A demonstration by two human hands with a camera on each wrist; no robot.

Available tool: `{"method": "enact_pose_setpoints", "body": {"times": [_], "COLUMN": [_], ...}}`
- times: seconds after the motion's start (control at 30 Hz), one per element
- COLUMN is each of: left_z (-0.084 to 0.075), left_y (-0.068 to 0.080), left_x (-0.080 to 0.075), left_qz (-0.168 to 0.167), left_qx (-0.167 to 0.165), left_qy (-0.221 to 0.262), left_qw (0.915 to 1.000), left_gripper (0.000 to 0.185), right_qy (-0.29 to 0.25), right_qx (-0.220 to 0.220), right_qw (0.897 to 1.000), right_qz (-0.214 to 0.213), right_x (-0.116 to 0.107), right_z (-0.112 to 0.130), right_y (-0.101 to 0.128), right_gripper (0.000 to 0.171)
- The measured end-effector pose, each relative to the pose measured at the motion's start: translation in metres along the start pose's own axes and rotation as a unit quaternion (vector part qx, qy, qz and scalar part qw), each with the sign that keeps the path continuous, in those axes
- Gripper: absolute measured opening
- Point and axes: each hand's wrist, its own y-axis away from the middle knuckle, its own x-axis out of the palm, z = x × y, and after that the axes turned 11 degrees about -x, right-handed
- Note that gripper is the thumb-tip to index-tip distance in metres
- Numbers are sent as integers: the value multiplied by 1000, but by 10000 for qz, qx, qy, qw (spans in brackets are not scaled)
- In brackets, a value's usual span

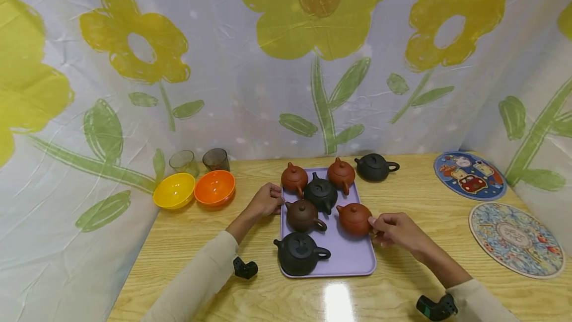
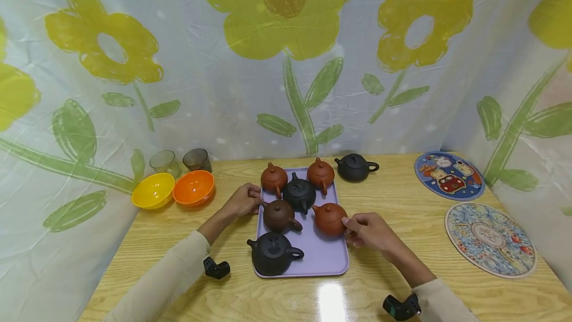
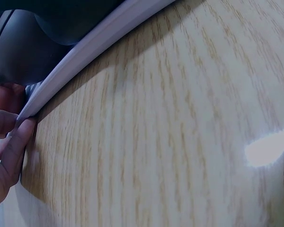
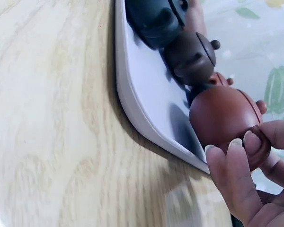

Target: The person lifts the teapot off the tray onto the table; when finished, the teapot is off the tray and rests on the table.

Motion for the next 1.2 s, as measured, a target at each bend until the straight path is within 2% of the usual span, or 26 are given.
{"method": "enact_pose_setpoints", "body": {"times": [0.33, 0.6, 0.87, 1.2], "left_z": [0, 0, 3, 1], "left_y": [1, 1, 1, 0], "left_x": [-2, -2, -2, 0], "left_qz": [-43, 2, -1, 49], "left_qx": [-22, 19, 17, 81], "left_qy": [45, 61, 106, 136], "left_qw": [10000, 10000, 9999, 9999], "left_gripper": [34, 33, 33, 34], "right_qy": [38, 120, 211, 337], "right_qx": [-202, -375, -751, -761], "right_qw": [9995, 9973, 9918, 9910], "right_qz": [251, 617, 1009, 1044], "right_x": [-21, -36, -53, -73], "right_z": [4, 7, 6, -1], "right_y": [0, -2, -7, -19], "right_gripper": [39, 37, 36, 34]}}
